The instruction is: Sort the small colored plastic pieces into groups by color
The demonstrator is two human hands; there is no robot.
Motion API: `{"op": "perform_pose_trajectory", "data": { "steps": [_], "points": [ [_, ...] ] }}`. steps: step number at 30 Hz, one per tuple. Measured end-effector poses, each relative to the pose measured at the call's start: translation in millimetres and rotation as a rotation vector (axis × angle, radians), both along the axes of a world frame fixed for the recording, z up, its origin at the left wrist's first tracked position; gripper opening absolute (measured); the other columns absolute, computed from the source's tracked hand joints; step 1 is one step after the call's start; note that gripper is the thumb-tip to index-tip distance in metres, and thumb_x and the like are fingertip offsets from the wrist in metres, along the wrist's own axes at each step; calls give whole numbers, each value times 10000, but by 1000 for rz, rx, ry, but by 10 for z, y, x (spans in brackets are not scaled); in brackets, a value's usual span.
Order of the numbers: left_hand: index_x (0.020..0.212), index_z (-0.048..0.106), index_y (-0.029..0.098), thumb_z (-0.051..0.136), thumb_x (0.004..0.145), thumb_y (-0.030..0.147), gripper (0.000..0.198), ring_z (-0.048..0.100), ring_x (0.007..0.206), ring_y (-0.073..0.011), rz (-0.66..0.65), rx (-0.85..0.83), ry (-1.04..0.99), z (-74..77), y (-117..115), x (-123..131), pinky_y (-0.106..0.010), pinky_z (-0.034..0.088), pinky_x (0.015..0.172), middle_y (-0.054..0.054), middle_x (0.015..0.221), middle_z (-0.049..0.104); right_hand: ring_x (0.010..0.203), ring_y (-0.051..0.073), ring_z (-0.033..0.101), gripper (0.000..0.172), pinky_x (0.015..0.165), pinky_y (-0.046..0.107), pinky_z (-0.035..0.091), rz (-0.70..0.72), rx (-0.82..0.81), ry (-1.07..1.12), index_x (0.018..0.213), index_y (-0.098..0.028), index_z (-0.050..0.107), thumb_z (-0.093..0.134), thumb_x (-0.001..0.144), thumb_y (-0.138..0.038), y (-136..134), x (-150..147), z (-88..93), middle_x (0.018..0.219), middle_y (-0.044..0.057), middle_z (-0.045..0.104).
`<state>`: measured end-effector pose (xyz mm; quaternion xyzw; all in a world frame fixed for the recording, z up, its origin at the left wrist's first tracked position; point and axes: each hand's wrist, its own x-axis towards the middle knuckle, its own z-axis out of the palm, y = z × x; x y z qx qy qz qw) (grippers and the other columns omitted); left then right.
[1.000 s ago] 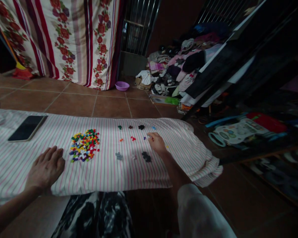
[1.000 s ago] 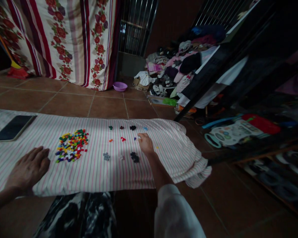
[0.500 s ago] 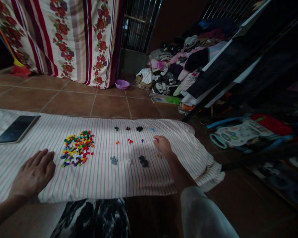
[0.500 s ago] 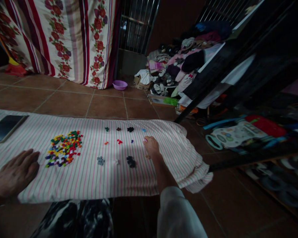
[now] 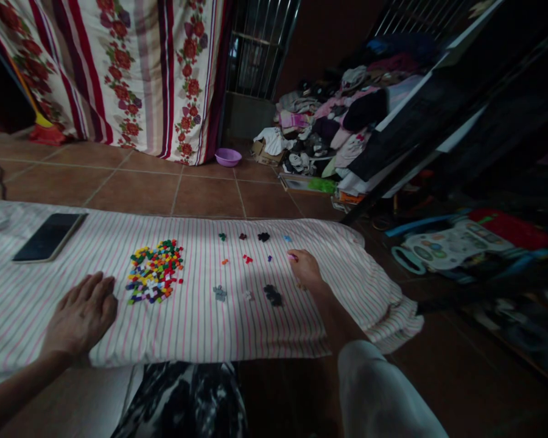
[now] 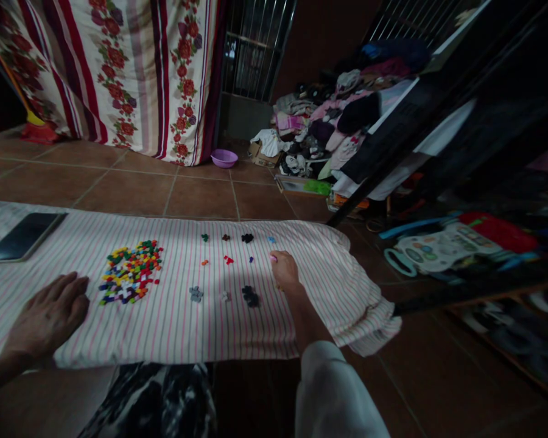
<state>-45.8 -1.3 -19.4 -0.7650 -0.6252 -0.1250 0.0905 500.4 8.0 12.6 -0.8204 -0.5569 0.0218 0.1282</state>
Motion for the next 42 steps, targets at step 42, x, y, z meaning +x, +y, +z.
{"op": "perform_pose_trajectory", "data": {
  "steps": [42],
  "points": [
    [1204,617,145,410,890,263,394,474,1345,-326,58,50,-125,138,-36,169,-494,340,1109,-185,1378,576,1040,198,582,307,920,292,435,817,-154,-52,1118,-233,736,497,954,-132,283,-2987,261,1067,73,693]
  ]
}}
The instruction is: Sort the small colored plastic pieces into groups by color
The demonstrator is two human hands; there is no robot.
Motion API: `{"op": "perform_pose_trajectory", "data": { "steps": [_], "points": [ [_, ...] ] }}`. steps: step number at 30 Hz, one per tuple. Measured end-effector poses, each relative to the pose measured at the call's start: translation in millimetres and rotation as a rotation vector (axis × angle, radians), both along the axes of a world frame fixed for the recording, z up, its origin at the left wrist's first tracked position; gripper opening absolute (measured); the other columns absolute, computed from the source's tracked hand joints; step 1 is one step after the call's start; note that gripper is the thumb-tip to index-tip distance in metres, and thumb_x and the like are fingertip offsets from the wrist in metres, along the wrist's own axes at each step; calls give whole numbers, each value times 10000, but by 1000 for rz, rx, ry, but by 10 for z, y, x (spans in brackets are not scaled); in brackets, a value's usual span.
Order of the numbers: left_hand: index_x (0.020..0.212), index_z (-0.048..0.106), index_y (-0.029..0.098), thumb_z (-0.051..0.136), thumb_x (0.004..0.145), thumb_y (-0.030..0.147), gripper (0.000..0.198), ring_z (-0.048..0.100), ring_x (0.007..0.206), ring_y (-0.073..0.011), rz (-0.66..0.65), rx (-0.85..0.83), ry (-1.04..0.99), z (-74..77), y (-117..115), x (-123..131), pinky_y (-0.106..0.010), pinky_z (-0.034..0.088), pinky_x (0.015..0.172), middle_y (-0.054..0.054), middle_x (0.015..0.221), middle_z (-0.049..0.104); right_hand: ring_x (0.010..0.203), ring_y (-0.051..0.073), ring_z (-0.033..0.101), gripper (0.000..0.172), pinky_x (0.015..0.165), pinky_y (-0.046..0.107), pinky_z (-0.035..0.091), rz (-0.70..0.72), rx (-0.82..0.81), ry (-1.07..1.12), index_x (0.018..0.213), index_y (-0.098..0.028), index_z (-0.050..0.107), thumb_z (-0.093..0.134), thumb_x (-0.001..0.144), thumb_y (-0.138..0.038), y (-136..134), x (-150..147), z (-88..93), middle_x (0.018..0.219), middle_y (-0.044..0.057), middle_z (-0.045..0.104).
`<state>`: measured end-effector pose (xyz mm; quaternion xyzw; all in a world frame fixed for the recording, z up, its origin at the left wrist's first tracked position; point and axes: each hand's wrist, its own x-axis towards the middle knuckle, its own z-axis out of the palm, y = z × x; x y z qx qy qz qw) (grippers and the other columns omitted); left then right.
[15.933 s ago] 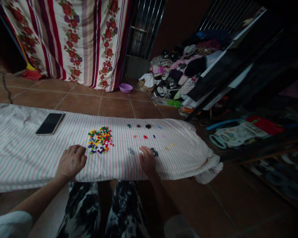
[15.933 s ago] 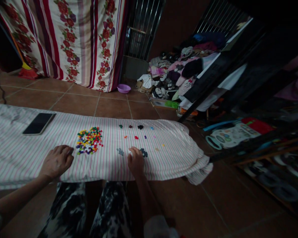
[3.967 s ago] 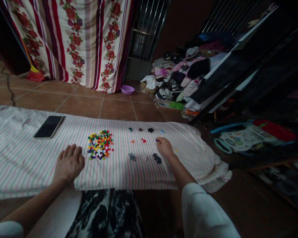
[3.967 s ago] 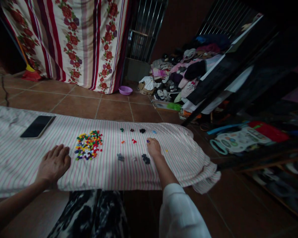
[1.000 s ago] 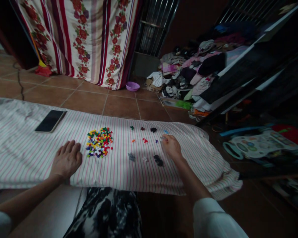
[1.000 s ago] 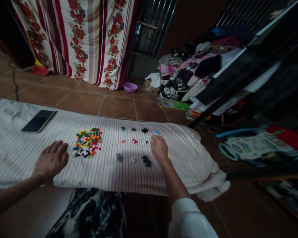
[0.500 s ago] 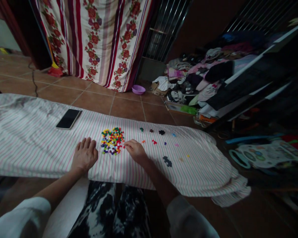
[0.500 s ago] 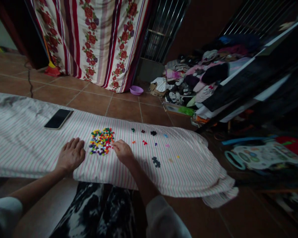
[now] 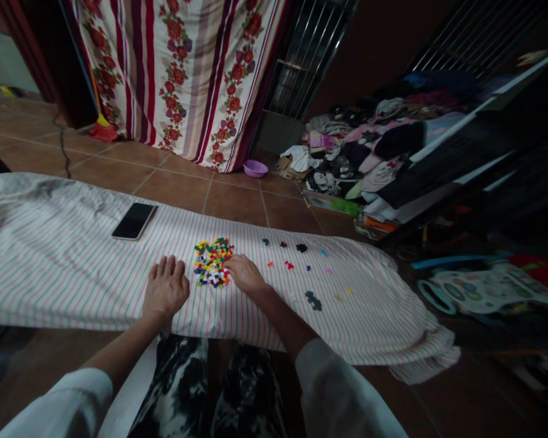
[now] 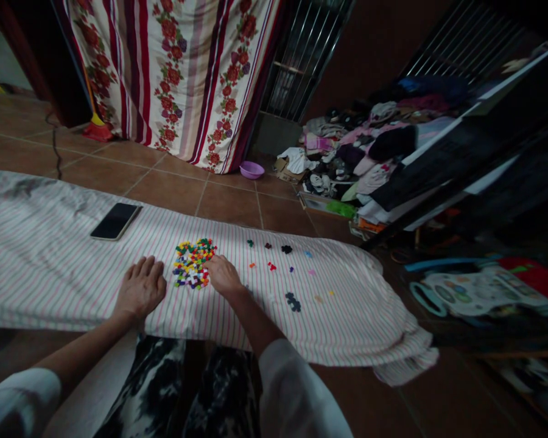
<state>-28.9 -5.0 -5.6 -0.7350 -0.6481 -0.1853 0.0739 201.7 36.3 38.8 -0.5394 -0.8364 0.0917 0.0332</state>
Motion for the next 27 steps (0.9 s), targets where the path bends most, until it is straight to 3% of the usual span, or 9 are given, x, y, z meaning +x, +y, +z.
{"op": "perform_pose_trajectory", "data": {
  "steps": [12,22,27],
  "points": [
    [1223,615,138,417,888,261,409,477,1348,-331,-4,18,21,-26,6,-14,-496,340,1110,-191,1392,571,1075,213,581,261,938,307,436,-44,-48,-19,1127,-199,699,495,965,-171,45,-33,-30,1122,92,684],
    [1195,614,147,406,882,259,392,463,1353,-333,-10,5,-15,-14,4,-10,-501,333,1113,-184,1379,573,1071,200,605,348,931,296,449,-27,-71,6,1177,-262,715,481,955,-129,31,-37,-24,1128,66,701],
    [1197,613,142,402,884,257,394,459,1353,-337,-12,3,0,-7,-1,-7,-504,332,1114,-194,1380,568,1067,196,606,307,943,297,441,-16,-49,2,1141,-253,719,494,958,-153,47,-8,-40,1119,55,713]
  ]
}}
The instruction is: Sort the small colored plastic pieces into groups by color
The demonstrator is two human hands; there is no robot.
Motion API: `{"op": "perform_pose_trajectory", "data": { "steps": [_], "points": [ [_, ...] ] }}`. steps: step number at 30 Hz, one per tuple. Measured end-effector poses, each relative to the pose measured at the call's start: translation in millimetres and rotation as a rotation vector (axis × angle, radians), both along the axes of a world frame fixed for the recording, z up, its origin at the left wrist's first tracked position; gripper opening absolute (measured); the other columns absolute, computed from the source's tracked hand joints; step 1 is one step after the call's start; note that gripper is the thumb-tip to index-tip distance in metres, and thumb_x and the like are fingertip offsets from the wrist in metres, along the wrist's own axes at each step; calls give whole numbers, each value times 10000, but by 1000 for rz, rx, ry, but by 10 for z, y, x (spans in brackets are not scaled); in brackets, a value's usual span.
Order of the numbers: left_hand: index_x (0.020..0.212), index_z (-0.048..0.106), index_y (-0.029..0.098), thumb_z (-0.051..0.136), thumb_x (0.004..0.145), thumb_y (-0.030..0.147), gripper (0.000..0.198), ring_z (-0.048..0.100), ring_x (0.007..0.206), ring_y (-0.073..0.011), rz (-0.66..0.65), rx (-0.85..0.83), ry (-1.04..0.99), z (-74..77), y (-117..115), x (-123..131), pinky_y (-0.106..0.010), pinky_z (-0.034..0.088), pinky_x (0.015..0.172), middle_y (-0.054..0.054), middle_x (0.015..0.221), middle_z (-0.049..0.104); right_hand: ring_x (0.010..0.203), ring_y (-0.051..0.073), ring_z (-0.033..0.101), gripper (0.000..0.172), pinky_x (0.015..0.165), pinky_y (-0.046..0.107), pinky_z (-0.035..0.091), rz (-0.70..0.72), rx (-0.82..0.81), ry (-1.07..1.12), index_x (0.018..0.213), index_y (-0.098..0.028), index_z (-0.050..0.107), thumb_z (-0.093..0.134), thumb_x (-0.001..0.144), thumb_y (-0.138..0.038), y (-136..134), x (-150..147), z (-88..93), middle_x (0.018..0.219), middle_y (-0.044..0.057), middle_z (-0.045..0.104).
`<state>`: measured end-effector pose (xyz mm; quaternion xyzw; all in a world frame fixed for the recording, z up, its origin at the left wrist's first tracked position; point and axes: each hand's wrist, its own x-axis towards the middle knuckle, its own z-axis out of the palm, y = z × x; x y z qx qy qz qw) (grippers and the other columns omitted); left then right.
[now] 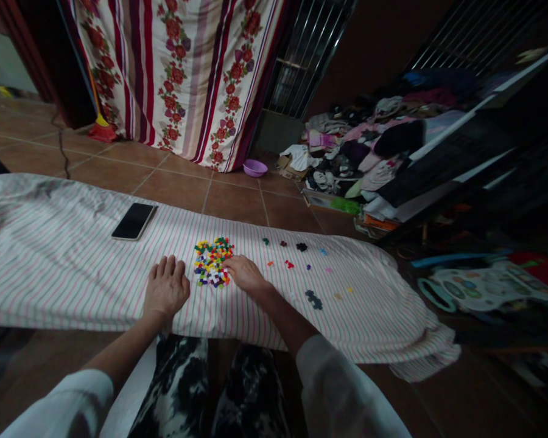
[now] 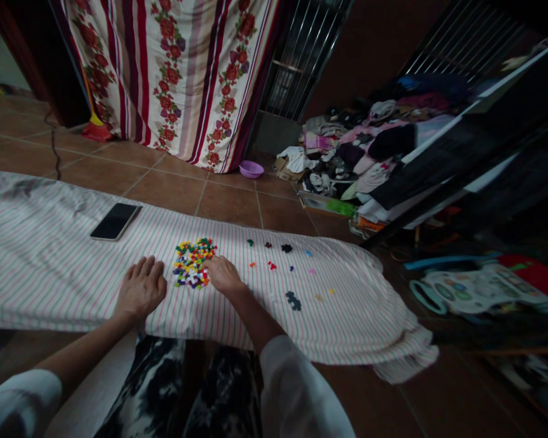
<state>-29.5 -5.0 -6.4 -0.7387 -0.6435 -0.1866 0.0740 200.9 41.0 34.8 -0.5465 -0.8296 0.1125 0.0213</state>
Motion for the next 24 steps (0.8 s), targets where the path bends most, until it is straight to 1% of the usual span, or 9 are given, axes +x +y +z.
{"op": "perform_pose_trajectory", "data": {
  "steps": [3,10,14,20,24],
  "points": [
    [1197,613,155,397,893,256,386,466,1350,-326,11,9,14,-6,-2,-2,-491,336,1115,-172,1379,575,1054,197,604,293,933,291,435,4,9,-9,1134,-230,712,492,958,-149,5,16,6,1116,64,712],
    [1217,614,119,399,901,248,403,465,1348,-353,2,2,33,-14,7,-7,-509,351,1107,-202,1390,560,1060,186,595,247,919,267,413,-35,-25,-41,1073,-204,709,499,957,-145,-6,10,86,1109,63,704],
    [1218,616,127,412,901,249,396,474,1342,-346,13,7,47,-23,10,-3,-502,358,1101,-194,1390,564,1075,180,597,248,912,254,404,-52,-58,-54,1077,-198,703,498,950,-140,8,-11,107,1122,64,705],
    [1217,610,135,393,909,251,395,485,1328,-342,23,17,86,-16,10,0,-483,358,1095,-175,1383,571,1060,191,612,257,887,264,417,-85,-53,-73,1080,-197,697,491,937,-143,22,-48,62,1121,74,708],
    [1221,607,129,392,910,252,397,476,1334,-345,18,7,85,-6,7,-3,-483,354,1094,-181,1385,566,1061,188,609,256,907,264,422,-90,-20,-42,1070,-199,700,503,922,-128,10,-53,14,1117,69,703]
  ]
}}
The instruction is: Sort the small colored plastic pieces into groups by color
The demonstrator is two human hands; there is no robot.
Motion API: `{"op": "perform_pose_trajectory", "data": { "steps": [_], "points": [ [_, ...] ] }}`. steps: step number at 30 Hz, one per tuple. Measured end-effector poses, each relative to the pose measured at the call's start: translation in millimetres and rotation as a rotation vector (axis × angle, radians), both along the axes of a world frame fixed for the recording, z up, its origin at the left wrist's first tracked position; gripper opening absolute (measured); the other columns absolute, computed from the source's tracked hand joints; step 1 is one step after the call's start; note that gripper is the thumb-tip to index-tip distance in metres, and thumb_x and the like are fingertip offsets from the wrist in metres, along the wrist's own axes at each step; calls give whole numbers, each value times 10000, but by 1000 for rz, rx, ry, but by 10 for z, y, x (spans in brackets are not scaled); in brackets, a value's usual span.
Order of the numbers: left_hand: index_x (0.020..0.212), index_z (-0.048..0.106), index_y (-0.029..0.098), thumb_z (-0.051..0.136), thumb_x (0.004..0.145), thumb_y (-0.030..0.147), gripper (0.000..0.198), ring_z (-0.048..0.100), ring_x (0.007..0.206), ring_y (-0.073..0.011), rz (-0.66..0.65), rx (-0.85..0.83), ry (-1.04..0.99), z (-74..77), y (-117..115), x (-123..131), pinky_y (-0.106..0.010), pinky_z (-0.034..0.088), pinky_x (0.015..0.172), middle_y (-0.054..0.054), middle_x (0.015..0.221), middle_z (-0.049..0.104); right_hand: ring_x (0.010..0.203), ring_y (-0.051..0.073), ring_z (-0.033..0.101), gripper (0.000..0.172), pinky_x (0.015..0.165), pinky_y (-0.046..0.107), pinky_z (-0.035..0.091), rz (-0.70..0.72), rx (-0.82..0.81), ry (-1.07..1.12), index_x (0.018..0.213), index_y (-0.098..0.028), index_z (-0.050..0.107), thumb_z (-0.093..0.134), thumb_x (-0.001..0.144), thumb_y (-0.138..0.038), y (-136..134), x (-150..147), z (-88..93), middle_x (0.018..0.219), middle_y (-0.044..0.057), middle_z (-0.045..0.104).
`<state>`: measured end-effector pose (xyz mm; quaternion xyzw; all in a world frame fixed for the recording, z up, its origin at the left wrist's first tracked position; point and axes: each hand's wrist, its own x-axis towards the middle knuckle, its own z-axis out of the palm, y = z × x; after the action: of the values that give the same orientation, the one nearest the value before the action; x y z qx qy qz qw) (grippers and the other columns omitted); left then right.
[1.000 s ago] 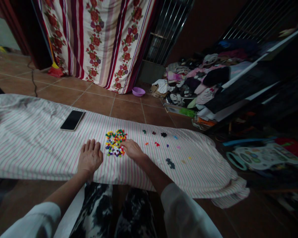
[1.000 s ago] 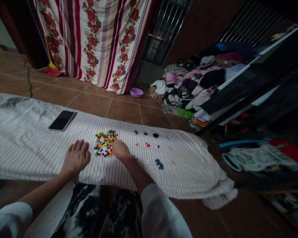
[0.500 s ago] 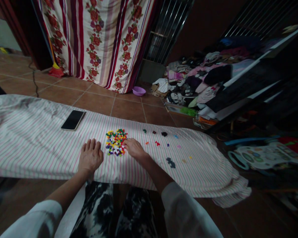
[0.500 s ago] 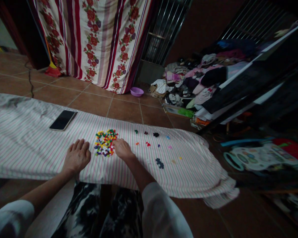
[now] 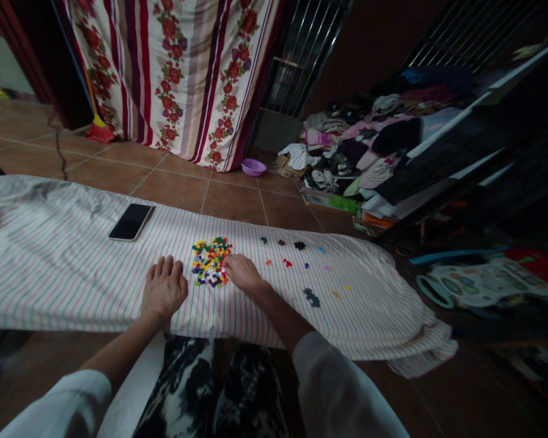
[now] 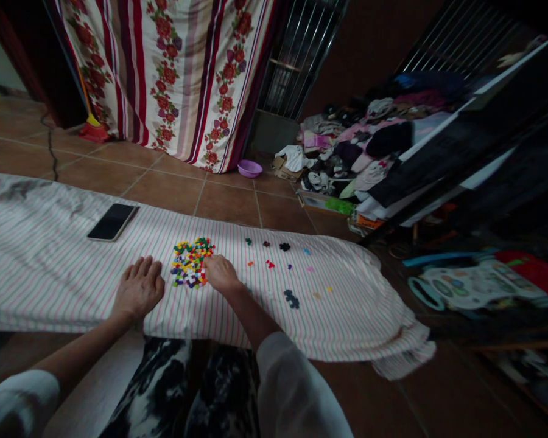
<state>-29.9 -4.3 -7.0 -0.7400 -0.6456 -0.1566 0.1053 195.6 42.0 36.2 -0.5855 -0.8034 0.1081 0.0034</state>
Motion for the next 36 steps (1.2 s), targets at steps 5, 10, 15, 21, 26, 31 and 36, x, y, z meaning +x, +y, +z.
{"op": "perform_pose_trajectory", "data": {
  "steps": [5,10,15,21,26,31,36],
  "points": [
    [1219,607,135,394,907,256,396,463,1343,-336,-7,-17,-12,17,-8,-3,-484,345,1100,-182,1391,558,1078,197,595,283,957,287,428,34,93,79,1112,-196,715,524,915,-125,-27,32,-38,1113,79,688],
    [1229,600,118,375,910,262,416,459,1345,-340,-8,-46,-15,46,-19,1,-490,341,1107,-193,1403,546,1017,202,592,236,932,310,444,7,160,206,1070,-201,740,553,932,-159,-47,122,-81,1027,81,680],
    [1223,601,116,355,913,262,421,459,1350,-347,-6,-63,-4,74,-32,7,-488,344,1111,-189,1399,550,986,187,586,201,933,319,446,-45,285,354,985,-223,736,572,911,-133,-46,378,-123,973,52,670],
    [1213,601,119,338,917,277,426,459,1353,-345,-7,-68,9,99,-46,3,-480,348,1115,-186,1393,554,925,186,607,188,881,317,466,-172,371,456,939,-208,713,554,879,-128,-128,901,-71,942,49,672],
    [1210,594,126,335,911,283,426,455,1360,-336,0,-97,1,123,-48,11,-478,348,1116,-181,1400,551,893,184,638,198,856,312,487,-360,452,530,912,-215,718,535,846,-180,-242,1445,-87,932,46,707],
    [1207,594,123,328,905,291,436,460,1352,-339,1,-101,-3,118,-45,9,-487,350,1113,-188,1399,551,877,196,651,230,872,325,496,-604,536,479,903,-209,732,523,807,-226,-358,2071,-103,928,57,732],
    [1190,598,133,345,897,291,418,469,1344,-332,-12,-76,-4,97,-43,-3,-490,368,1103,-188,1379,565,873,192,655,281,846,292,490,-869,457,301,946,-186,745,497,815,-204,-508,2573,-76,919,67,742]
  ]
}}
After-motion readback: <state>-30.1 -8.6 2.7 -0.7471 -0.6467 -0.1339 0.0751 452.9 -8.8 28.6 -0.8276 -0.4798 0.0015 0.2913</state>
